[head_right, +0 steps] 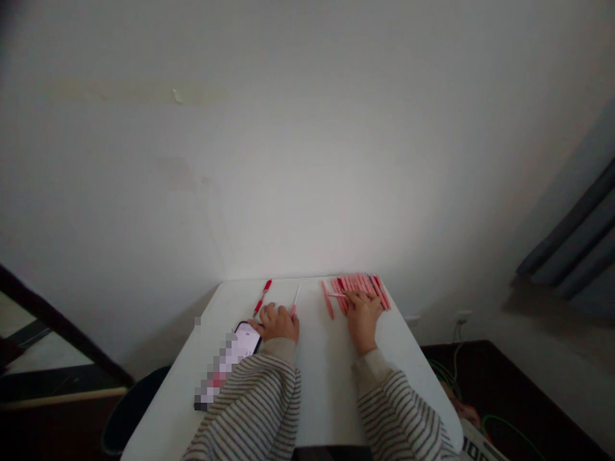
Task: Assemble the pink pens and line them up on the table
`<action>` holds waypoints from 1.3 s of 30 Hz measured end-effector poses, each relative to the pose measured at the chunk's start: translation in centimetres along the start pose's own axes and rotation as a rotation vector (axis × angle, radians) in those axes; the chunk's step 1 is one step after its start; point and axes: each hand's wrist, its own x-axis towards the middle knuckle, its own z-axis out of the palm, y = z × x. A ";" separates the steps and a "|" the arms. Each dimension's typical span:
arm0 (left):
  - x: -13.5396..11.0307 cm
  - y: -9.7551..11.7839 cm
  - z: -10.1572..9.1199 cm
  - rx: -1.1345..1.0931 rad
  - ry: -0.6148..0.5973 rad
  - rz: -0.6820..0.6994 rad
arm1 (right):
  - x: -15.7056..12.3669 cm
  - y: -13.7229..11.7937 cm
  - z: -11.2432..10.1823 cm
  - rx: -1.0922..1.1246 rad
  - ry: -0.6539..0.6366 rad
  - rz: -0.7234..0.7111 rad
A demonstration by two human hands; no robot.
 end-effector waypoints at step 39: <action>-0.3 0.6 -1.0 -0.258 -0.077 0.160 | -0.4 -1.5 -0.2 0.041 -0.257 -0.309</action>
